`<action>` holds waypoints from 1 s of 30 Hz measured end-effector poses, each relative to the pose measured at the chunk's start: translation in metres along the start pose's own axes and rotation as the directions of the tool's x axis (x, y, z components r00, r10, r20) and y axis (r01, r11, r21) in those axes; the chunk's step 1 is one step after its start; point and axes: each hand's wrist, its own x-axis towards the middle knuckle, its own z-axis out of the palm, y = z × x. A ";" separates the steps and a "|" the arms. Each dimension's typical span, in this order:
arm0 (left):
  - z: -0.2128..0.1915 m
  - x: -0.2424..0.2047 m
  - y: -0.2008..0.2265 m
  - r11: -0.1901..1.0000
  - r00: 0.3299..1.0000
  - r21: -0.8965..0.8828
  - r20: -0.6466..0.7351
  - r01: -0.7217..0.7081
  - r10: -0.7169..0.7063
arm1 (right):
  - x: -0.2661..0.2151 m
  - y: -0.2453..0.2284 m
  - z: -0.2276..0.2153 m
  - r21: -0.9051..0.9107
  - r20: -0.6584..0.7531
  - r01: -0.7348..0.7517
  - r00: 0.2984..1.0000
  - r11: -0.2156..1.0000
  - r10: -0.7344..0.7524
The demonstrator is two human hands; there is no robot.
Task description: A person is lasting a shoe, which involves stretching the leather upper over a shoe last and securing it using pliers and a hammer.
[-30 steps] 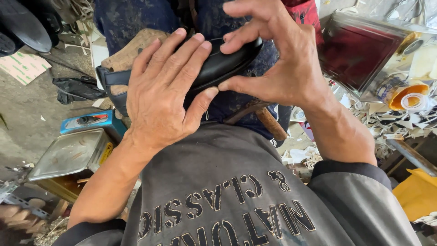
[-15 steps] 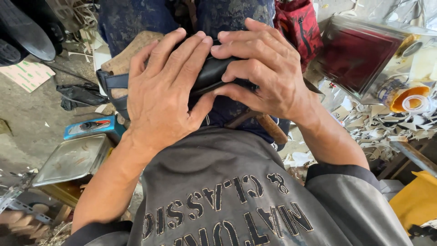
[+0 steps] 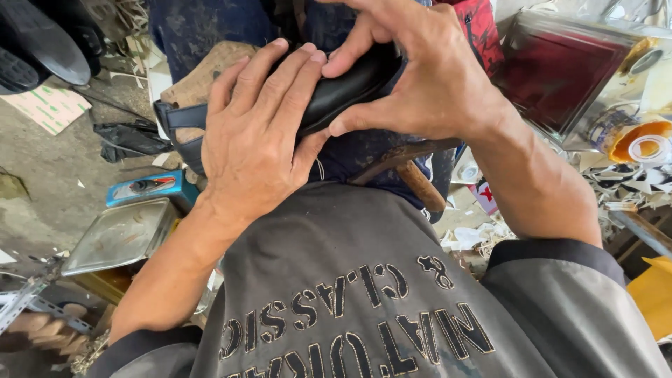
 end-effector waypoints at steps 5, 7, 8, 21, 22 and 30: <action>-0.005 0.009 0.004 0.997 0.997 -0.035 -0.009 0.075 -0.075 | -0.009 0.006 -0.003 -0.132 -0.041 0.217 0.974 0.967 -0.224; -0.003 0.013 0.004 0.998 0.999 -0.040 0.000 0.054 -0.054 | -0.022 0.009 -0.007 -0.182 -0.097 0.193 0.972 0.964 -0.213; -0.002 0.014 0.006 0.998 0.999 -0.049 0.011 0.032 -0.031 | -0.029 0.011 -0.008 -0.230 -0.154 0.161 0.968 0.960 -0.199; 0.003 0.015 0.004 1.000 1.000 -0.019 -0.009 0.020 -0.020 | -0.026 0.021 0.007 -0.351 -0.189 0.312 0.900 0.883 -0.393; 0.003 0.017 0.004 1.000 1.000 -0.024 -0.002 0.020 -0.020 | -0.024 0.019 0.004 -0.311 -0.160 0.336 0.904 0.889 -0.397; 0.005 0.015 0.012 0.998 0.998 -0.046 -0.029 0.054 -0.055 | -0.022 0.008 0.003 -0.016 -0.196 0.267 0.944 0.963 -0.265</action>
